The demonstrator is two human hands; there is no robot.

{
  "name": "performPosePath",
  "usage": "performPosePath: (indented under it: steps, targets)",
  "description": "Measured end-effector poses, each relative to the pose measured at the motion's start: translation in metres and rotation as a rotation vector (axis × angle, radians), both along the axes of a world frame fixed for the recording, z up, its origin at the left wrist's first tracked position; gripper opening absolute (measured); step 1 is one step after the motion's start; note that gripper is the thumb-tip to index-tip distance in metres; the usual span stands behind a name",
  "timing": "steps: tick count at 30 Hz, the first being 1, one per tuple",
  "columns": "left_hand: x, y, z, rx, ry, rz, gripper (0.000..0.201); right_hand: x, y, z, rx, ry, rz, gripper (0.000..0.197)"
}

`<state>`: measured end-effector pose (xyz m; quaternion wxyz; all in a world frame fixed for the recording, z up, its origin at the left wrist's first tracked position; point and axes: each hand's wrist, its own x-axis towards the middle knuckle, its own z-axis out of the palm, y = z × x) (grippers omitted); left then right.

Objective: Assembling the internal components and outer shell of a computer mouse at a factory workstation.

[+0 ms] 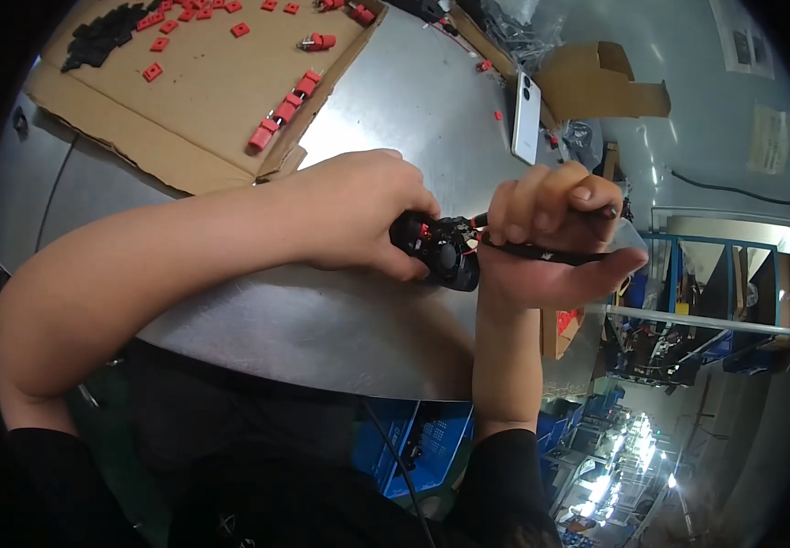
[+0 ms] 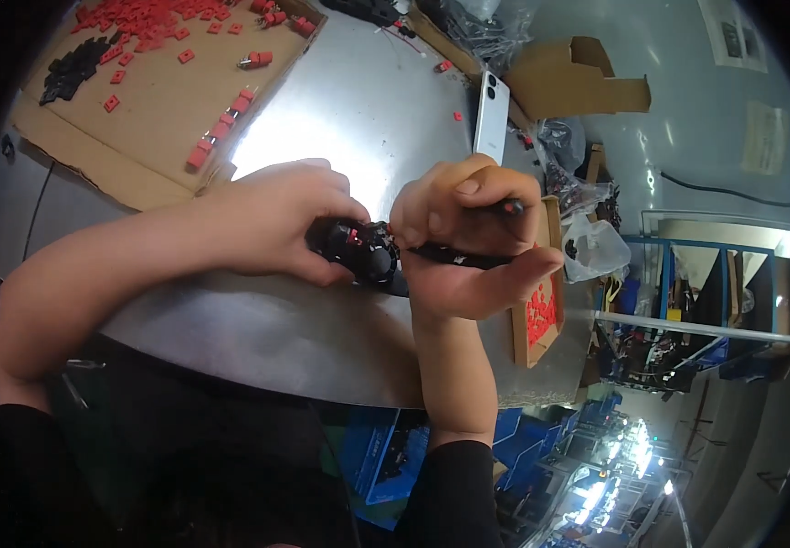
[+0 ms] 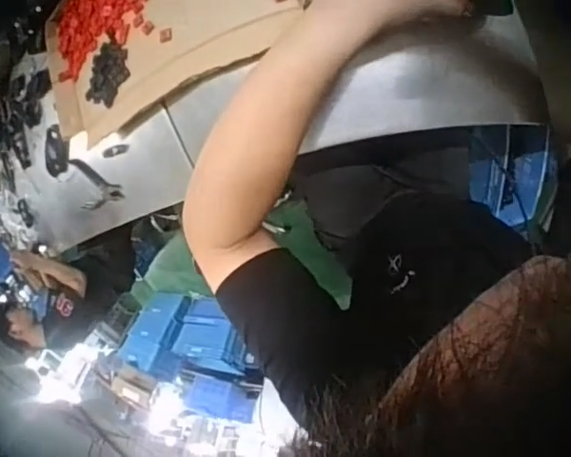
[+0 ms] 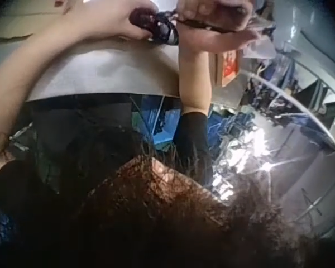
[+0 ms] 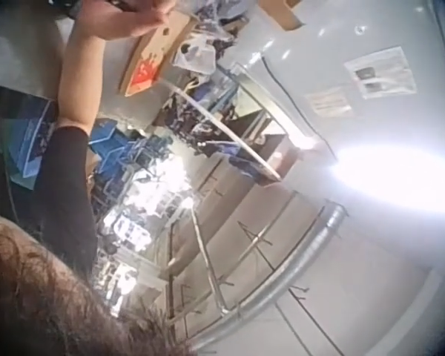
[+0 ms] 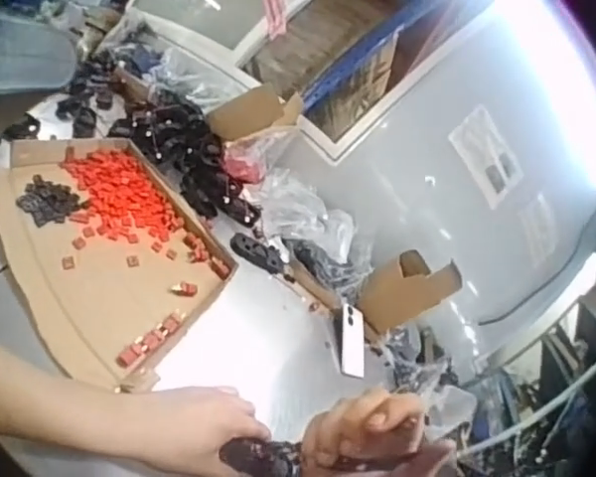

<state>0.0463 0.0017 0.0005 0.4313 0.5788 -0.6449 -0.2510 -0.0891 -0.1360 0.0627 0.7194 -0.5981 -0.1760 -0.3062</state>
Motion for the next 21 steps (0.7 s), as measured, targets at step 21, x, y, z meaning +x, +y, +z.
performPosePath:
  steps: [21]
  targets:
    - [-0.002,0.000,-0.003,-0.090,-0.011,0.072,0.038,0.001,0.018,-0.008,-0.007,0.223,-0.256,0.043]
